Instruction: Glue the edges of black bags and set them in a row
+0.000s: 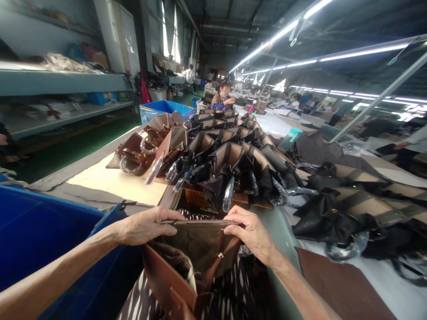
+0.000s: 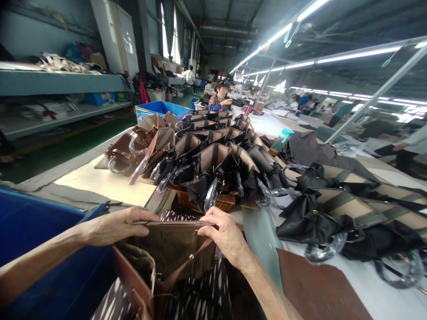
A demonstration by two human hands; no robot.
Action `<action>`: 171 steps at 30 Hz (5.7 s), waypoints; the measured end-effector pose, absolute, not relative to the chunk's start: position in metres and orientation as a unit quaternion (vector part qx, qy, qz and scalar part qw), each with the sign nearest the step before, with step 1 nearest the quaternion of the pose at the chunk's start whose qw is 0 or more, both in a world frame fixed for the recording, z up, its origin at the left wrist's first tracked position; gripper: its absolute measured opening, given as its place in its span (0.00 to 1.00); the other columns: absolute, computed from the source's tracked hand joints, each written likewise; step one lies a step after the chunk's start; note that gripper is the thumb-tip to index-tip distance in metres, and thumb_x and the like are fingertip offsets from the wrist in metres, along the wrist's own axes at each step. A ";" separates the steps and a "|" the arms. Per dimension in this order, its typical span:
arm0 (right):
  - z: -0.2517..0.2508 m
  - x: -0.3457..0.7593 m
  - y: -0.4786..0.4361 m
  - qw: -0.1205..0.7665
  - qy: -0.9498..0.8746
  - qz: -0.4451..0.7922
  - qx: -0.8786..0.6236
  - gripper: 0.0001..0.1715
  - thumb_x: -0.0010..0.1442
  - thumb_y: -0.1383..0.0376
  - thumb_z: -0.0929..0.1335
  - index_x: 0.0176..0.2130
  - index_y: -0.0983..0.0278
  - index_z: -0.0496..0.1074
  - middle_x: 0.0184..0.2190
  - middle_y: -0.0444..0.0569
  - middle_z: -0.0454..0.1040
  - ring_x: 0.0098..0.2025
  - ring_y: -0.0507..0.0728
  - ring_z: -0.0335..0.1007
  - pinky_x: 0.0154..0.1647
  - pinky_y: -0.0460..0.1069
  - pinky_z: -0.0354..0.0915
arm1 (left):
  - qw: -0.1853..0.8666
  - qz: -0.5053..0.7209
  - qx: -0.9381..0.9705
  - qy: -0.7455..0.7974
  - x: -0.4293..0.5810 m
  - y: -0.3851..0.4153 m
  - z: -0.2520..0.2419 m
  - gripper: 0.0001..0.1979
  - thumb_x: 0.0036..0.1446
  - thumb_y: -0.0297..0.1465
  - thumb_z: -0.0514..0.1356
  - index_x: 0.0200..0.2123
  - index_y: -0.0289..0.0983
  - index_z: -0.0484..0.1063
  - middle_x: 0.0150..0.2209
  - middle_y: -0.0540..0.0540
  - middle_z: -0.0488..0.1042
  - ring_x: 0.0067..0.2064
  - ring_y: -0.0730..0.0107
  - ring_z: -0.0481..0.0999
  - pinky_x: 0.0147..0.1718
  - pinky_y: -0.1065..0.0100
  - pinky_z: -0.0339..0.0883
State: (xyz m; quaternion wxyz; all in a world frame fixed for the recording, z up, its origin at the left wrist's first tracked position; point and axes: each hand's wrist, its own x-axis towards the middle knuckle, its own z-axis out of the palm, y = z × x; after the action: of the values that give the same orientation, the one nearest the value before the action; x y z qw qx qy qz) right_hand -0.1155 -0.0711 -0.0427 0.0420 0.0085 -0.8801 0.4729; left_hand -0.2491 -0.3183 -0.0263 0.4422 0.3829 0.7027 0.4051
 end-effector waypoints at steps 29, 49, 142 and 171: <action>-0.063 -0.120 -0.079 0.118 -0.948 0.293 0.029 0.11 0.51 0.74 0.72 0.35 0.62 0.70 0.32 0.43 0.63 0.36 0.54 0.62 0.36 0.48 0.58 | 0.411 0.378 0.353 0.751 -0.242 -0.308 -0.032 0.13 0.55 0.33 0.51 0.40 0.39 0.72 0.34 0.53 0.74 0.38 0.67 0.71 0.36 0.72 0.61; -0.063 -0.133 -0.070 0.089 -0.924 0.371 0.035 0.10 0.58 0.73 0.67 0.26 0.63 0.68 0.28 0.41 0.62 0.32 0.51 0.62 0.33 0.47 0.56 | 0.395 0.335 0.379 0.767 -0.247 -0.303 -0.029 0.13 0.52 0.32 0.52 0.39 0.39 0.73 0.33 0.54 0.73 0.37 0.68 0.68 0.36 0.72 0.59; -0.003 -0.173 -0.154 -0.108 -0.972 0.132 0.163 0.10 0.60 0.68 0.62 0.31 0.62 0.72 0.27 0.47 0.76 0.32 0.56 0.72 0.30 0.46 0.56 | 0.069 0.377 0.299 0.874 -0.212 -0.323 -0.012 0.06 0.58 0.33 0.49 0.30 0.39 0.58 0.20 0.56 0.60 0.22 0.76 0.57 0.23 0.73 0.50; 0.022 -0.149 -0.103 -0.252 -0.932 0.238 0.107 0.14 0.54 0.63 0.63 0.19 0.63 0.60 0.14 0.37 0.59 0.18 0.47 0.58 0.19 0.41 0.51 | 0.351 0.266 0.422 0.793 -0.244 -0.351 -0.001 0.27 0.37 0.22 0.50 0.43 0.44 0.71 0.34 0.55 0.75 0.33 0.68 0.74 0.25 0.74 0.63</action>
State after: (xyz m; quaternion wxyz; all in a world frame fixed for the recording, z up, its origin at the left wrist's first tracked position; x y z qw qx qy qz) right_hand -0.1492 -0.1030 0.0216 -0.2524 0.1071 -0.9317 0.2384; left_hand -0.2435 -0.3507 -0.0007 0.3509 0.4221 0.7925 0.2657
